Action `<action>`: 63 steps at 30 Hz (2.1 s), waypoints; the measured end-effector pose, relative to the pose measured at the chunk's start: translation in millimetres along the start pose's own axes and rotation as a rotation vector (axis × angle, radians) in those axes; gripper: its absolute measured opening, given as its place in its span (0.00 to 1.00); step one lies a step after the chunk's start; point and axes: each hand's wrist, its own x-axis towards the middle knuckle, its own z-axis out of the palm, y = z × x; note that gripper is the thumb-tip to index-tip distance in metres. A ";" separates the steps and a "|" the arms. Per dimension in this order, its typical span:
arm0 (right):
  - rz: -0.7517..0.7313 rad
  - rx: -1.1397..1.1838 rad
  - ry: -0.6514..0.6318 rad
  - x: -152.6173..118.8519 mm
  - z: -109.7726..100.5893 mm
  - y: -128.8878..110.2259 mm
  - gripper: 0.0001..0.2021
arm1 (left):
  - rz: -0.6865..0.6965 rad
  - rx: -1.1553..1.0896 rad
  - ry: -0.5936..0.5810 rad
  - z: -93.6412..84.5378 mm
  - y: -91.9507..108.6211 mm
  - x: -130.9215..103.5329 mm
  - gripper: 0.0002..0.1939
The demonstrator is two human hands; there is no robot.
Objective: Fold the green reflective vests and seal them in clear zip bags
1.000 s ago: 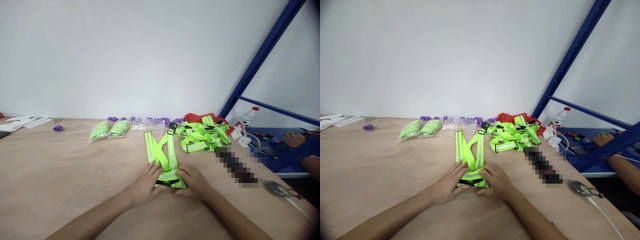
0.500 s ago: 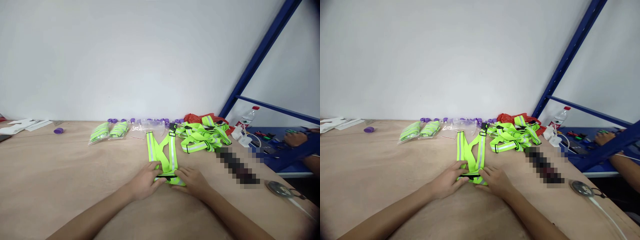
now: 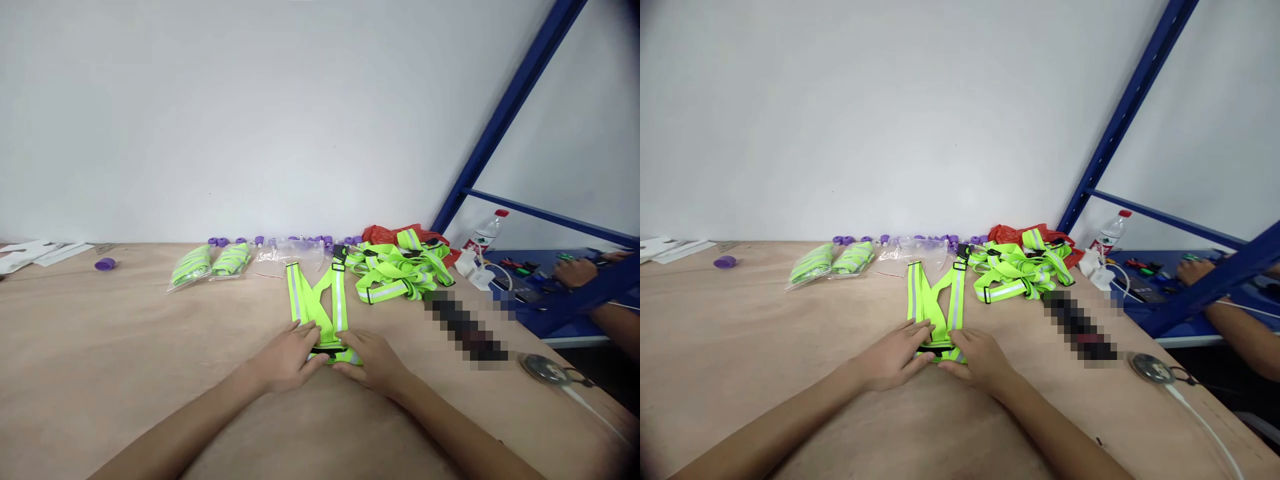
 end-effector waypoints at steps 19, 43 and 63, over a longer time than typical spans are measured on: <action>-0.156 -0.081 0.145 1.4 -0.1 -2.5 0.15 | -0.004 0.075 0.053 12.6 3.0 2.7 0.28; -0.143 -0.076 0.123 4.9 7.3 7.8 0.17 | 0.113 -0.074 0.193 8.0 -23.6 -15.7 0.23; 0.202 0.260 0.192 24.4 7.3 7.9 0.19 | -0.100 -0.470 0.413 18.0 -37.2 20.0 0.20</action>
